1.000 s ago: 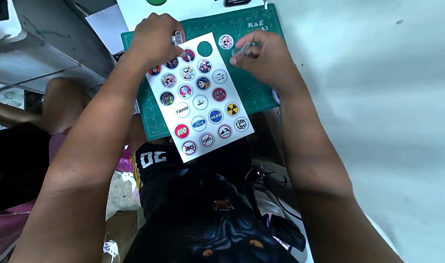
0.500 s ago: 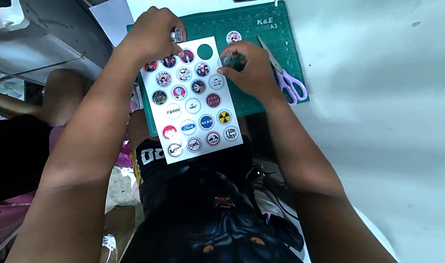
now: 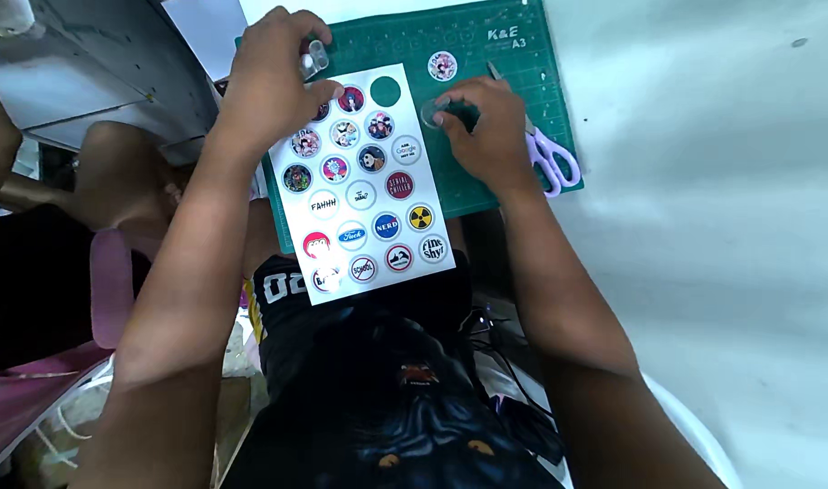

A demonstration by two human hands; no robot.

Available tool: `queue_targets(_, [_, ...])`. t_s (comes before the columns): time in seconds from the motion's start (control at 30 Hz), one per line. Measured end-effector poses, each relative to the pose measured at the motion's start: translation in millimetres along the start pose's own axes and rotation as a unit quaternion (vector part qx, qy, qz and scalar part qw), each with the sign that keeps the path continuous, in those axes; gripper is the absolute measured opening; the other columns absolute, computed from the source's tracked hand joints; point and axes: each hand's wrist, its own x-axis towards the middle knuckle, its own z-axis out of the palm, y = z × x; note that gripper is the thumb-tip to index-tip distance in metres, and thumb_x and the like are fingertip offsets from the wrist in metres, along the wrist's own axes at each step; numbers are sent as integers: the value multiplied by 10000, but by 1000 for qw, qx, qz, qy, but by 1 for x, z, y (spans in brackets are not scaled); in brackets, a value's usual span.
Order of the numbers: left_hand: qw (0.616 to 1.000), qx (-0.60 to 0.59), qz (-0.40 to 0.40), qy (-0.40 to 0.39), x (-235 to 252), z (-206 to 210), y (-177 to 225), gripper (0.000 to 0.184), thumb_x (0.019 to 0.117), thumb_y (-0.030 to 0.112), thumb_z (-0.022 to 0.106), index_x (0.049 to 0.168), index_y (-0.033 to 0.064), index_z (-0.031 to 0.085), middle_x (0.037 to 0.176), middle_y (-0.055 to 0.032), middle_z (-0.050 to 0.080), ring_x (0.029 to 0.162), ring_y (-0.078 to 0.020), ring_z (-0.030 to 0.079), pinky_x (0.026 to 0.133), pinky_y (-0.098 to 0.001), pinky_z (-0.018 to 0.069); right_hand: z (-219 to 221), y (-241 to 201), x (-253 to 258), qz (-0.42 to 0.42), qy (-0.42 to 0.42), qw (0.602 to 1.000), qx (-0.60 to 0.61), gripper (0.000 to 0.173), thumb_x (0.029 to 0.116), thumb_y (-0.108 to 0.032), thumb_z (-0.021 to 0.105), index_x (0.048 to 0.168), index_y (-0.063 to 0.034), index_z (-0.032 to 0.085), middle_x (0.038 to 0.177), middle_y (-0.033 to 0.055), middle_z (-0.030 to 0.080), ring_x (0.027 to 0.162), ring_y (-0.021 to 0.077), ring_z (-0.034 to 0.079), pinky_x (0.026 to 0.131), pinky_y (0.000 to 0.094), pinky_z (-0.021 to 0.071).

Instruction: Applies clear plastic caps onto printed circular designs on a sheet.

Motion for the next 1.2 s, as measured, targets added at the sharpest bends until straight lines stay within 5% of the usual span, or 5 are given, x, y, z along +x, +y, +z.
queue_targets(0.2, [998,-49,-48,13,-68,8,-3,526,922,288,767,1379,116,570,1106,-166,683,898,-288,679,809,-519,567,12,-23,9,-58,13,997,52,234,983,-301,675,1098,-121,771,1166,74,726,1163,259,624,1017,450,483])
queue_targets(0.4, [990,-109,-73,46,-112,23,-13,630,923,266,761,1469,179,459,986,-51,671,730,-163,632,650,-381,561,37,-33,16,-97,-6,993,71,229,969,-327,698,1067,-135,775,1141,38,734,1144,244,624,999,461,477])
queue_targets(0.8, [986,-131,-77,62,-140,32,-22,649,915,266,755,1482,175,454,974,-11,658,670,-115,584,585,-308,513,41,-35,15,-99,-23,993,55,249,970,-371,695,1084,-166,780,1177,16,728,1152,250,606,999,509,439])
queue_targets(1.2, [990,-96,-94,50,-135,27,-13,682,935,297,744,1512,158,409,975,-27,659,702,-136,597,617,-341,523,42,-34,15,-94,-23,994,54,245,962,-382,706,1085,-185,784,1189,2,723,1162,235,604,1005,504,438])
